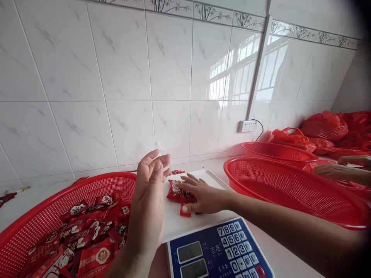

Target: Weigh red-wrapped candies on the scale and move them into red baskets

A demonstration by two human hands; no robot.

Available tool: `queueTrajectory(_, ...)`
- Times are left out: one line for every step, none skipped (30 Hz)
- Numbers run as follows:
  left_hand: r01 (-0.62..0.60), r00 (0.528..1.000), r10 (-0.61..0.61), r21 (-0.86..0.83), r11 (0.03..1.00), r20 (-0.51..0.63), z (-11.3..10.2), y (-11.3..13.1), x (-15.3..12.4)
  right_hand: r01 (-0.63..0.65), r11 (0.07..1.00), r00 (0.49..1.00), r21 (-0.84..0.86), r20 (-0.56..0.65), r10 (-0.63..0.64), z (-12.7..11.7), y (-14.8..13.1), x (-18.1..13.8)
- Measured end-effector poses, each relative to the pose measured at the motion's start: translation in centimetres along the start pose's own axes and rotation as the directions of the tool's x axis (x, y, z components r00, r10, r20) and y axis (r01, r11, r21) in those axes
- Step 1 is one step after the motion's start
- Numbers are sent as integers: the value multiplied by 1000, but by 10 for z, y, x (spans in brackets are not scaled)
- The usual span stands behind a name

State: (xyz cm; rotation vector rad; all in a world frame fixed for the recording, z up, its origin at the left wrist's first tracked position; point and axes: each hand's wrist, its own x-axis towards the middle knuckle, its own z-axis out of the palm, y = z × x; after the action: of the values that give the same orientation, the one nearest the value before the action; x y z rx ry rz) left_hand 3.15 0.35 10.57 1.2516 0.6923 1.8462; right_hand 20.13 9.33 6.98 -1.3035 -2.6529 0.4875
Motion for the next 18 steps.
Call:
queueTrajectory(1, 1000, -1, 7, 1000, -2, 0, 0, 0, 23, 1000, 999, -2, 39, -22, 4, -6, -1)
queueTrajectory(0, 1000, 0, 13, 1000, -3, 0, 1, 0, 41, 999, 997, -12, 68, -40, 8, -10, -1)
queueTrajectory(-1, 1000, 1, 18, 1000, -3, 1, 1, 0, 56, 998, 995, -29, 81, -53, 12, -12, 0)
queueTrajectory(-4, 1000, 4, 22, 1000, -3, 1, 1, 0, 67, 996, 995, -53, 77, -63, 16, -13, 0)
queueTrajectory(-6, 1000, 6, 24, 1000, -3, 1, 1, 0, 79, 994, 996, -80, 54, -75, 18, -12, 1)
queueTrajectory(-8, 1000, 8, 25, 1000, -2, 1, 1, 0, 97, 989, 995, -110, 17, -96, 20, -11, 1)
queueTrajectory(-8, 1000, 8, 25, 1000, -1, 2, 1, 0, 119, 983, 992, -137, -24, -124, 22, -8, 2)
queueTrajectory(-8, 1000, 8, 26, 1000, 1, 2, 1, 0, 140, 977, 986, -159, -63, -152, 22, -5, 3)
queueTrajectory(-9, 1000, 9, 26, 1000, 3, 2, 1, -1, 156, 972, 980, -177, -96, -174, 22, -2, 4)
queueTrajectory(-11, 1000, 10, 28, 1000, 7, 2, 1, -1, 161, 969, 974, -188, -127, -187, 22, 0, 5)
queueTrajectory(-11, 1000, 11, 30, 999, 12, 2, 1, -2, 157, 968, 970, -195, -155, -188, 22, 3, 6)
queueTrajectory(-14, 1000, 14, 33, 999, 17, 2, 1, -3, 146, 969, 967, -197, -181, -182, 21, 5, 7)
queueTrajectory(-16, 1000, 15, 35, 999, 26, 2, 0, -3, 131, 971, 963, -198, -206, -172, 20, 7, 9)
queueTrajectory(-18, 999, 16, 37, 999, 35, 2, 0, -4, 116, 973, 959, -199, -234, -162, 20, 8, 11)
queueTrajectory(-20, 999, 18, 39, 999, 44, 2, 0, -4, 100, 975, 953, -199, -264, -151, 19, 10, 13)
queueTrajectory(-23, 998, 20, 40, 999, 53, 2, 0, -5, 81, 977, 945, -198, -296, -139, 17, 11, 16)
queueTrajectory(-27, 998, 25, 41, 999, 59, 2, 1, -5, 61, 979, 936, -194, -330, -124, 16, 13, 18)
queueTrajectory(-32, 998, 29, 43, 999, 61, 2, 1, -5, 37, 982, 925, -187, -365, -105, 13, 14, 20)
